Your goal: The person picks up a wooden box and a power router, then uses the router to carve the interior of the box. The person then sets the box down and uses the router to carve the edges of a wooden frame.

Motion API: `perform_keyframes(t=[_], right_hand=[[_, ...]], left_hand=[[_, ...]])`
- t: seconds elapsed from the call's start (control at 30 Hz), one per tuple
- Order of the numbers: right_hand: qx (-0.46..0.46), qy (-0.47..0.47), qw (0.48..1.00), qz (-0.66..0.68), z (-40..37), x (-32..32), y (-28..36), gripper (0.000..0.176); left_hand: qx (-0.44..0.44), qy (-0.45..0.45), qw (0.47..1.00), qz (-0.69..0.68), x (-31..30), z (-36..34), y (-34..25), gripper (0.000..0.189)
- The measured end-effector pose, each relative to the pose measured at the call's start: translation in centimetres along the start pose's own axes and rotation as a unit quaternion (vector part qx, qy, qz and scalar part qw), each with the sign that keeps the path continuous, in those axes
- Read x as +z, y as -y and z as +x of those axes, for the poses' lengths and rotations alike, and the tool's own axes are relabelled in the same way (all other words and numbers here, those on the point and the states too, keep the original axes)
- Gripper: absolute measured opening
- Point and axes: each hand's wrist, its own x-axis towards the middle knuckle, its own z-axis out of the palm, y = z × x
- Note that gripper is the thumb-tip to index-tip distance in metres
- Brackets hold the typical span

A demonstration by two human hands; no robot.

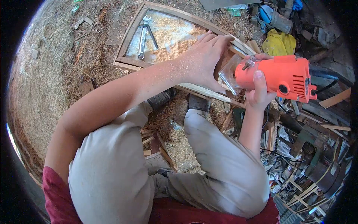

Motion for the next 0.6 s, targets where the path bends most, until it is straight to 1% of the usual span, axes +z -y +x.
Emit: perform_keyframes(t=[0.17,0.3,0.4,0.6], right_hand=[[0.004,-0.012,1.0,0.002,0.03,0.08,-0.04,0.061],[0.012,-0.021,1.0,-0.009,-0.01,0.06,0.08,0.06],[0.007,-0.011,1.0,-0.029,0.1,-0.05,0.26,0.06],[0.007,-0.021,1.0,0.001,0.2,0.15,0.01,0.06]], left_hand=[[0.007,-0.004,1.0,0.009,0.08,0.01,0.09,0.13],[-0.001,0.006,1.0,-0.009,-0.03,0.09,0.08,0.131],[-0.003,0.005,1.0,-0.008,0.04,0.05,0.05,0.132],[-0.004,0.01,1.0,-0.001,0.0,0.05,0.03,0.132]])
